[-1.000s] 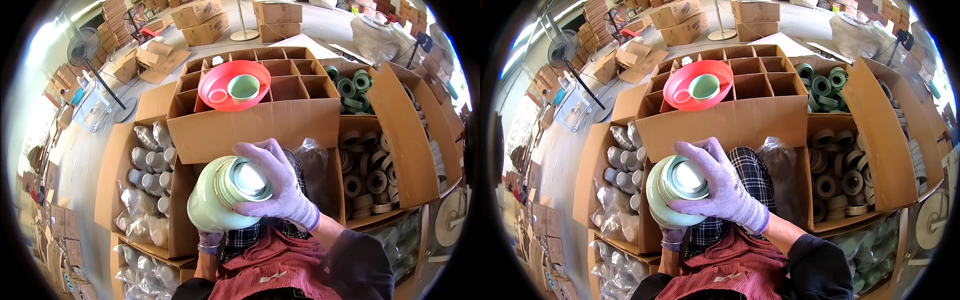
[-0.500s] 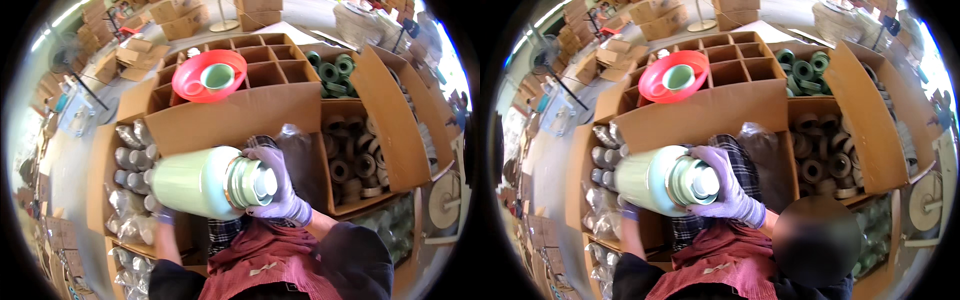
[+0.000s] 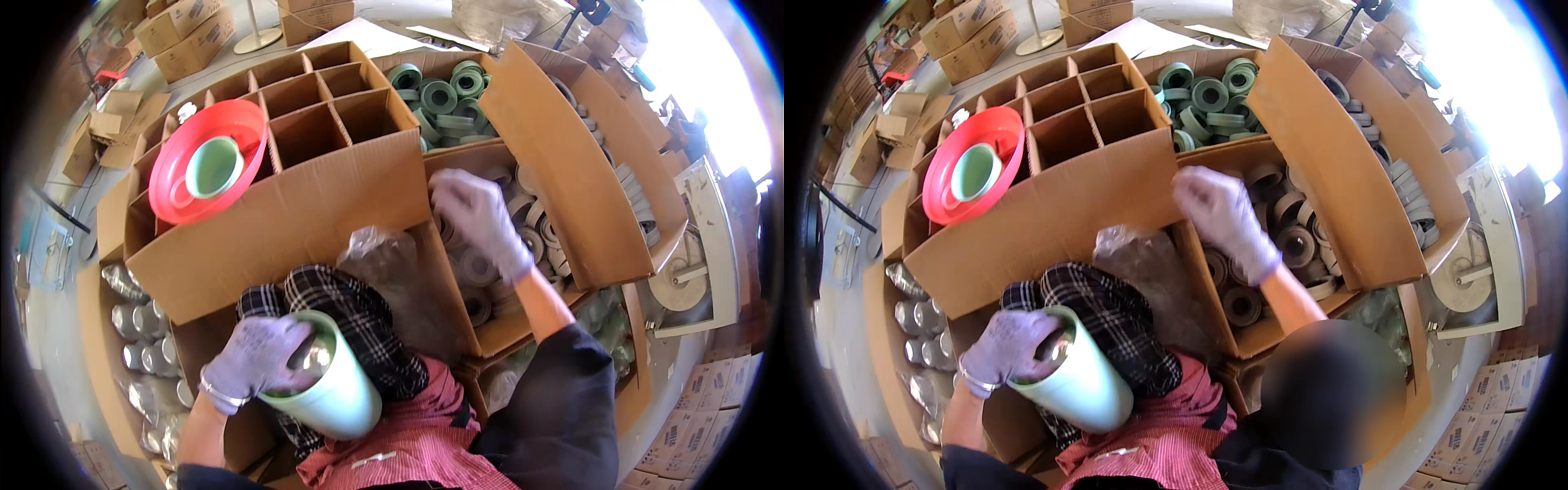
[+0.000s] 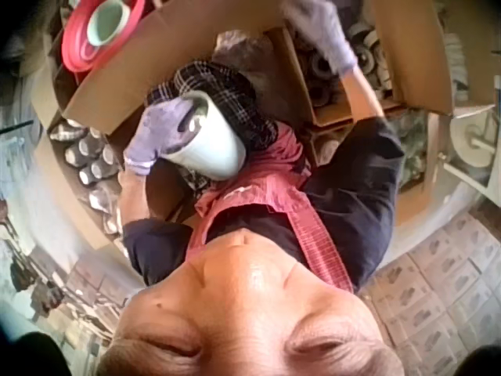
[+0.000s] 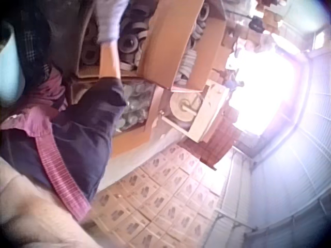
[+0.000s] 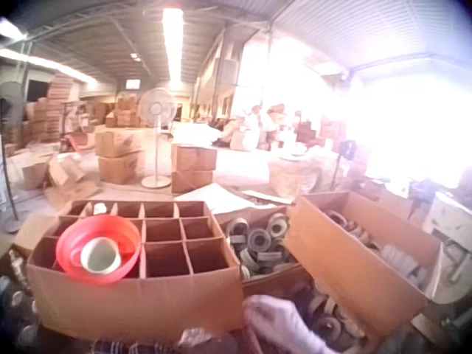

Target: The person assembles and packs thermoses by inserting glass liners and components into plastic outer shells, placing them into plastic bags, and organizing them into cardboard boxes.

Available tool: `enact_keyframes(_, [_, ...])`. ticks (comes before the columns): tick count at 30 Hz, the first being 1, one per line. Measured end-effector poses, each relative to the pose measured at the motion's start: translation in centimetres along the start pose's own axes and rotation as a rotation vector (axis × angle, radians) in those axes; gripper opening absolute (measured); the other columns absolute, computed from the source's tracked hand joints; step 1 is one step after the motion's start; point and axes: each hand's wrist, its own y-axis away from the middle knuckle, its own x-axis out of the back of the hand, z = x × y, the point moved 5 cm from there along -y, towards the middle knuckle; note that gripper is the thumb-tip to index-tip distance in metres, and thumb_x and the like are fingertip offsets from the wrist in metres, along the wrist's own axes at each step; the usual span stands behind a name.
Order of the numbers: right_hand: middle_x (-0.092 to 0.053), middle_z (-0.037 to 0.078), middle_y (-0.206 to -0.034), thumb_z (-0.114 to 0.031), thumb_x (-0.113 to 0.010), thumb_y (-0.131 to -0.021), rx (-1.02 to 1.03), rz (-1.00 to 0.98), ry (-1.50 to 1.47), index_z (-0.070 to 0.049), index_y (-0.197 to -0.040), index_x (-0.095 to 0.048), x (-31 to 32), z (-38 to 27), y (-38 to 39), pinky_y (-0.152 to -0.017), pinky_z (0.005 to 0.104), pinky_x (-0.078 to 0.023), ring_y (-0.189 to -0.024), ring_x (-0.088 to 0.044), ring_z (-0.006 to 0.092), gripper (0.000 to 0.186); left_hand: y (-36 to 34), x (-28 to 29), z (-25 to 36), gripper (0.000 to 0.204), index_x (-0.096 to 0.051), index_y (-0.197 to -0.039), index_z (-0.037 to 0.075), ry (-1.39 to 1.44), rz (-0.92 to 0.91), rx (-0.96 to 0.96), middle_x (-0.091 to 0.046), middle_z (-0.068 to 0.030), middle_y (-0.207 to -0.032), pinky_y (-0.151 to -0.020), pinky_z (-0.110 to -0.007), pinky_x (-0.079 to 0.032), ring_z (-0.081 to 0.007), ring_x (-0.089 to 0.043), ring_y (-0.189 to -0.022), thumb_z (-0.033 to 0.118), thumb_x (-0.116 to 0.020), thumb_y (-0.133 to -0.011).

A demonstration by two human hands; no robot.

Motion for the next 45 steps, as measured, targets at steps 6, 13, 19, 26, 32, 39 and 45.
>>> enact_keyframes(6, [-0.067, 0.022, -0.1, -0.045, -0.061, -0.08, -0.374, 0.025, 0.608, -0.008, -0.099, -0.072, 0.9, 24.7, -15.6, -0.089, 0.0437, -0.051, -0.102, -0.064, 0.0374, 0.043, 0.3, -0.3, -1.6, 0.044, -0.062, -0.092, 0.007, 0.129, -0.04, -0.073, -0.059, -0.0104, -0.076, -0.06, -0.04, -0.05, -0.0303, -0.062, -0.069, 0.036, -0.073, -0.061])
enact_keyframes(13, [-0.054, 0.025, -0.136, -0.034, -0.055, -0.087, -0.904, -0.255, 0.554, -0.004, -0.137, -0.045, -10.7, 38.4, -19.2, -0.103, 0.0435, -0.046, -0.125, -0.055, 0.0368, 0.059, -1.5, 0.5, -2.2, 0.078, -0.058, -0.114, -0.001, 0.249, -0.167, -0.056, -0.061, -0.0181, -0.103, -0.076, -0.042, -0.05, -0.0362, -0.061, -0.09, 0.046, -0.08, -0.056])
enact_keyframes(19, [-0.067, 0.025, -0.107, -0.021, -0.052, -0.089, -0.687, 0.027, 0.652, 0.002, -0.113, -0.062, -8.3, 36.0, -20.4, -0.087, 0.044, -0.054, -0.099, -0.067, 0.037, 0.034, -1.8, 0.9, -2.2, 0.078, -0.061, -0.111, 0.0, 0.274, -0.102, -0.04, -0.062, -0.0169, -0.101, -0.075, -0.042, -0.051, -0.0343, -0.063, -0.09, 0.052, -0.08, -0.057])
enact_keyframes(26, [-0.057, 0.01, -0.116, -0.001, -0.05, -0.089, -0.153, 0.853, -0.989, 0.0, -0.12, -0.043, -1.7, 15.3, -18.1, -0.083, 0.0298, -0.05, -0.097, -0.058, 0.0192, 0.032, -0.4, -0.1, -2.5, 0.062, -0.064, -0.111, 0.009, 0.073, -0.091, -0.022, -0.066, -0.0074, -0.089, -0.061, -0.037, -0.054, -0.0262, -0.066, -0.074, 0.053, -0.074, -0.067])
enact_keyframes(32, [-0.054, 0.022, -0.116, 0.007, -0.053, -0.079, 0.38, 0.311, 0.133, 0.0, -0.132, -0.041, -3.0, -8.1, -7.7, -0.094, 0.0405, -0.047, -0.106, -0.058, 0.037, 0.054, 0.5, 5.0, -4.3, 0.072, -0.047, -0.139, 0.001, 1.017, 0.721, 0.162, -0.055, -0.0157, -0.131, -0.099, -0.038, -0.045, -0.0245, -0.053, -0.121, 0.042, -0.071, -0.086])
enact_keyframes(39, [-0.048, 0.025, -0.129, 0.006, -0.066, -0.073, 0.634, -0.034, -0.003, 0.001, -0.135, -0.045, -10.6, -16.9, -1.6, -0.092, 0.0421, -0.052, -0.114, -0.054, 0.0424, 0.066, 2.9, 4.0, -5.3, 0.073, -0.045, -0.141, 0.003, 1.377, 0.524, 0.134, -0.06, -0.0106, -0.127, -0.095, -0.041, -0.053, -0.0216, -0.059, -0.116, 0.052, -0.062, -0.09])
enact_keyframes(45, [-0.045, 0.024, -0.135, -0.005, -0.068, -0.076, 0.944, -0.04, 0.328, -0.013, -0.136, -0.051, -15.3, -20.3, 1.9, -0.092, 0.0458, -0.052, -0.121, -0.051, 0.0417, 0.063, 4.9, 2.8, -2.2, 0.067, -0.04, -0.144, 0.007, 1.653, 0.93, 0.06, -0.051, -0.0102, -0.14, -0.108, -0.04, -0.04, -0.0222, -0.05, -0.127, 0.058, -0.033, -0.101])
